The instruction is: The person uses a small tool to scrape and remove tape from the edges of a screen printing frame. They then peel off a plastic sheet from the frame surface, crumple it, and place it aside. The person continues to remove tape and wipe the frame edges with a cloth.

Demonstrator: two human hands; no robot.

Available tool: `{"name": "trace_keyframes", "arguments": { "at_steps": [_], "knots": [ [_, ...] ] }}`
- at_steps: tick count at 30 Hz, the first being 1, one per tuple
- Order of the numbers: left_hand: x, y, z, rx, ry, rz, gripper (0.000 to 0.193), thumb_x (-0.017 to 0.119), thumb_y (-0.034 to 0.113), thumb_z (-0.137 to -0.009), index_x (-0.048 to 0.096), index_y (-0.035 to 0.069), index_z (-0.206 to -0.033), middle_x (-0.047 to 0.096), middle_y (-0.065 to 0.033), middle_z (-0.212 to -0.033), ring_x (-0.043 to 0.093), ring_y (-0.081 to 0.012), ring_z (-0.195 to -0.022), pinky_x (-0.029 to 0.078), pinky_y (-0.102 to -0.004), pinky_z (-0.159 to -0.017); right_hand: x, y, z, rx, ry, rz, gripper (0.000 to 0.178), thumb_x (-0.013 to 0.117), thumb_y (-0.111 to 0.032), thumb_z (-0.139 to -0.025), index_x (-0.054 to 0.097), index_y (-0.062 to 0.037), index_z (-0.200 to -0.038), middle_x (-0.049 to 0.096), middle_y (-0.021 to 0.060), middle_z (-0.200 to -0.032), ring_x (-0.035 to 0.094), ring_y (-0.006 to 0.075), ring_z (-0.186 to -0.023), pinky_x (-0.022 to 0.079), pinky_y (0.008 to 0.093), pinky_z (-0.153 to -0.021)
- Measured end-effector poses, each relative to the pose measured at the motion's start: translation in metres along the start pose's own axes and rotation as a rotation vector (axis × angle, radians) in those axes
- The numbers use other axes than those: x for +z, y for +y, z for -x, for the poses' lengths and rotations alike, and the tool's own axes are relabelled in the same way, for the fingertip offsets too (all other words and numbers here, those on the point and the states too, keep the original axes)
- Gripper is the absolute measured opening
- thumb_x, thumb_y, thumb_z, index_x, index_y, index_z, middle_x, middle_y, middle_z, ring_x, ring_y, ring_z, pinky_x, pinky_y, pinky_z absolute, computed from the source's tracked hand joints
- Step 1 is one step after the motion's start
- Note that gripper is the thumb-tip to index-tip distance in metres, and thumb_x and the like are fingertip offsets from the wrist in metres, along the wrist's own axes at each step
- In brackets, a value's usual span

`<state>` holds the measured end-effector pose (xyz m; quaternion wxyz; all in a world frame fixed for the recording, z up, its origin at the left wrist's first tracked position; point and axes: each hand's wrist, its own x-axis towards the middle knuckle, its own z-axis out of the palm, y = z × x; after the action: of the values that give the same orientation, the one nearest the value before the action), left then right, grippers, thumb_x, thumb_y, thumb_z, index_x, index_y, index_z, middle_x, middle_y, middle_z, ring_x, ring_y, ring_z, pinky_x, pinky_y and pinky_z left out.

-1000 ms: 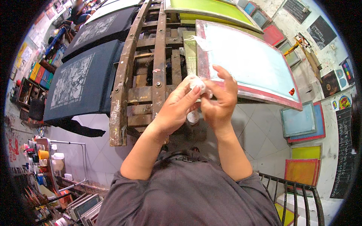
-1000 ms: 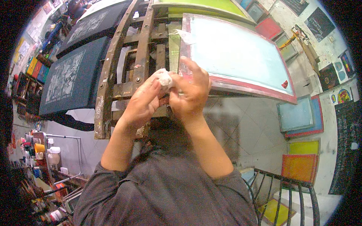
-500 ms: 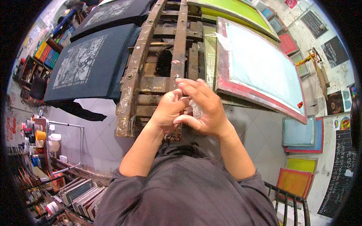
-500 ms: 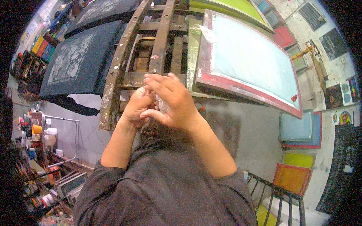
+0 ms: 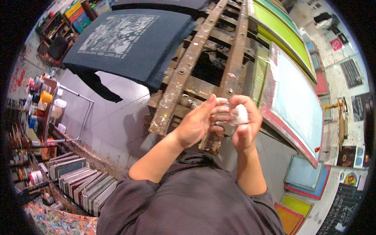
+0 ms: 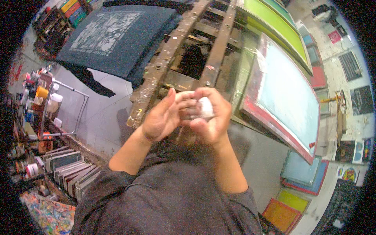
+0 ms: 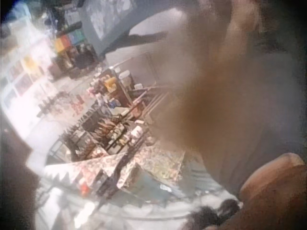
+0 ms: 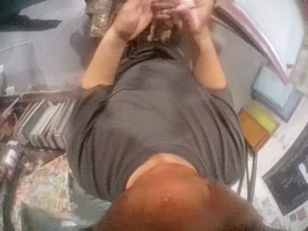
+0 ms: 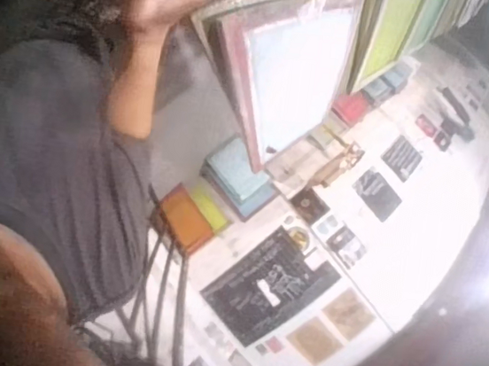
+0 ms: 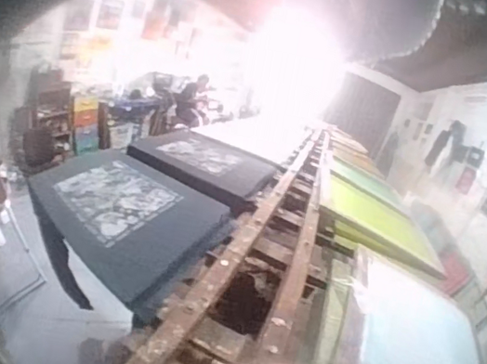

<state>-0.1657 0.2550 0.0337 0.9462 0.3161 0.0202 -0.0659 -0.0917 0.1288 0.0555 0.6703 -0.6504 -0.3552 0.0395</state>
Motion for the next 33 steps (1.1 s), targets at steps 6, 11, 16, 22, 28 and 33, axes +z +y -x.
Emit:
{"name": "trace_keyframes", "arguments": {
  "at_steps": [6, 11, 16, 22, 28, 33],
  "knots": [
    [0.005, 0.009, 0.002, 0.311, 0.197, -0.049, 0.057, 0.040, 0.047, -0.091, 0.036, 0.004, -0.128, 0.048, -0.0043, -0.116, 0.045, -0.0119, -0.107, 0.037, -0.0287, -0.093, 0.050, -0.005, -0.001, -0.238, -0.351, 0.700, 0.102, 0.040, -0.079, -0.066, 0.035, -0.0008, -0.132, 0.028, 0.0195, -0.139, 0.027, 0.0336, -0.127, 0.012, 0.0444, -0.104],
    [-0.016, 0.014, 0.011, 0.590, 0.221, -0.578, 0.051, 0.053, 0.045, -0.086, 0.053, 0.000, -0.110, 0.059, -0.0039, -0.095, 0.054, -0.0095, -0.085, 0.045, -0.0204, -0.074, 0.042, -0.003, -0.013, -0.141, -0.538, 0.315, 0.105, 0.025, -0.082, -0.071, 0.022, -0.0038, -0.140, 0.009, 0.0209, -0.147, 0.010, 0.0323, -0.136, 0.006, 0.0471, -0.107],
    [-0.041, 0.053, 0.032, 0.688, 0.288, -0.394, 0.039, 0.047, 0.038, -0.091, 0.057, 0.004, -0.078, 0.054, -0.0007, -0.061, 0.050, -0.0062, -0.049, 0.038, -0.0211, -0.039, 0.029, -0.018, -0.017, 0.121, -0.110, -0.307, 0.098, 0.017, -0.082, -0.073, 0.005, -0.0143, -0.144, 0.015, 0.0207, -0.145, 0.025, 0.0329, -0.129, 0.029, 0.0439, -0.098],
    [-0.118, 0.113, 0.042, 0.656, 0.416, -0.353, 0.066, 0.017, 0.058, -0.091, 0.054, 0.002, -0.096, 0.054, -0.0052, -0.073, 0.051, -0.0098, -0.060, 0.035, -0.0190, -0.051, -0.008, -0.006, -0.010, 0.095, 0.100, -0.228, 0.092, 0.023, -0.075, -0.078, 0.008, -0.0117, -0.143, 0.021, 0.0212, -0.142, 0.032, 0.0305, -0.124, 0.033, 0.0424, -0.095],
    [-0.152, 0.135, 0.018, 0.631, 0.745, -0.637, 0.041, 0.061, 0.005, -0.082, 0.044, -0.006, -0.117, 0.059, -0.0133, -0.104, 0.059, -0.0157, -0.093, 0.047, -0.0277, -0.079, -0.041, -0.002, -0.001, 0.058, 0.243, -0.265, 0.087, 0.031, -0.068, -0.082, 0.009, -0.0086, -0.142, 0.023, 0.0223, -0.140, 0.036, 0.0329, -0.121, 0.036, 0.0425, -0.094],
    [-0.209, 0.149, 0.000, 0.635, 1.031, -1.225, 0.041, 0.073, 0.018, -0.073, 0.060, -0.008, -0.102, 0.065, -0.0103, -0.087, 0.061, -0.0152, -0.076, 0.047, -0.0261, -0.069, -0.077, -0.009, 0.007, -0.028, 0.411, -0.274, 0.081, 0.035, -0.061, -0.085, 0.013, -0.0051, -0.140, 0.030, 0.0232, -0.136, 0.043, 0.0352, -0.115, 0.040, 0.0419, -0.091]
  ]
}}
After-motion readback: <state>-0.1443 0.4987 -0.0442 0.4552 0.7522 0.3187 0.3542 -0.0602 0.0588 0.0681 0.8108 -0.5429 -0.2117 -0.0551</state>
